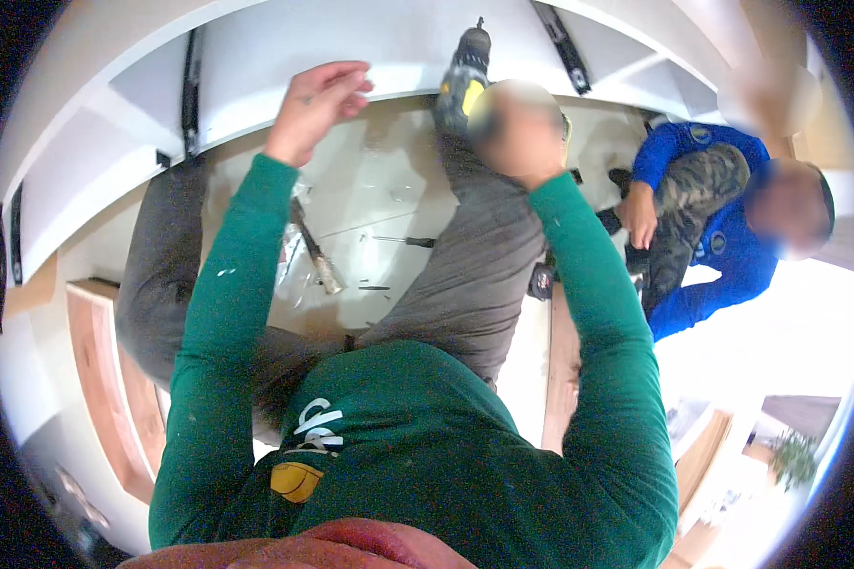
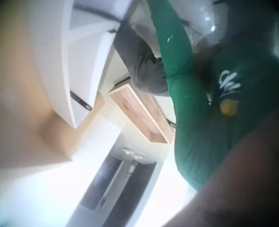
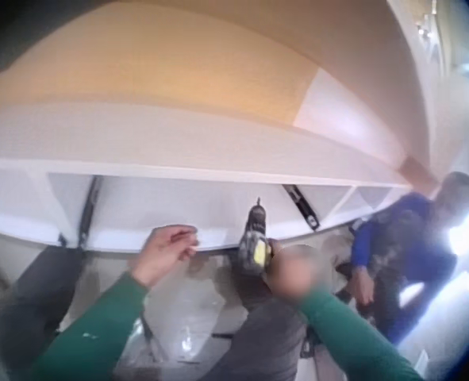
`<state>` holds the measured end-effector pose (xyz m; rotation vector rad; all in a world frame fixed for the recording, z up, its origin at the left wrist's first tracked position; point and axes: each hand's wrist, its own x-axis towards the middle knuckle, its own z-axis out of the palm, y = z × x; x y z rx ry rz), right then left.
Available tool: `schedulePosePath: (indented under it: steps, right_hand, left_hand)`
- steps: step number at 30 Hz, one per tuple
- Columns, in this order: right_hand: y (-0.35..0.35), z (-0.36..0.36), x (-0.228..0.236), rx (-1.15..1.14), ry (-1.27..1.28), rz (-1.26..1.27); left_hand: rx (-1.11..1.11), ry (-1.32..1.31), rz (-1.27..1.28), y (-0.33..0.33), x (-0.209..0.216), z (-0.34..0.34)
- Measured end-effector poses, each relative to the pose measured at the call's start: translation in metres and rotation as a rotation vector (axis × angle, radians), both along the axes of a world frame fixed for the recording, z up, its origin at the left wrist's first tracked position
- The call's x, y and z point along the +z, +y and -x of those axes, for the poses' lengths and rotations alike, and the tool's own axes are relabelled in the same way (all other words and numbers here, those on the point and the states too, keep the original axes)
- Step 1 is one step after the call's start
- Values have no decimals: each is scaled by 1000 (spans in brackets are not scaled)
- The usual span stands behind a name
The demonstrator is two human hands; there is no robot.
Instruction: The person is assembling a white cabinet using a cordless drill. They are attaching metal drawer slides to the cabinet frame by driving screws into pre-drilled holes. Another person is visible in the background, also working on the furniture.
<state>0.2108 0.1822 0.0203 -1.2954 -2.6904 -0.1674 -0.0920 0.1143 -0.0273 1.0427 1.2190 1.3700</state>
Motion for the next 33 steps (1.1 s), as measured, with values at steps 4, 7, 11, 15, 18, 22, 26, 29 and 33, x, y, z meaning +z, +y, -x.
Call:
schedulePosePath:
  steps: [4,7,11,15,18,22,26,29,33]
  right_hand:
    - [-16,3,2,324,-23,-43]
    - [-29,12,6,415,-64,1]
    - [-37,24,11,500,-63,42]
    - [-44,23,4,522,-65,62]
    - [-45,19,-1,526,-80,68]
    - [-45,12,2,414,-80,48]
    - [-23,26,15,116,-147,106]
    - [20,29,11,-22,-91,21]
    - [80,30,15,-147,-93,-65]
  left_hand:
    - [6,-143,30,23,11,-9]
    - [-63,-393,132,31,19,-15]
    - [-132,-515,57,24,7,-11]
    - [-85,-501,27,12,-6,-3]
    - [-31,-270,28,11,-5,-1]
    - [359,861,-449,19,-2,33]
    - [407,1192,-378,18,-4,71]
    - [424,1238,-432,27,-17,83]
    - [402,1217,-365,30,-16,87]
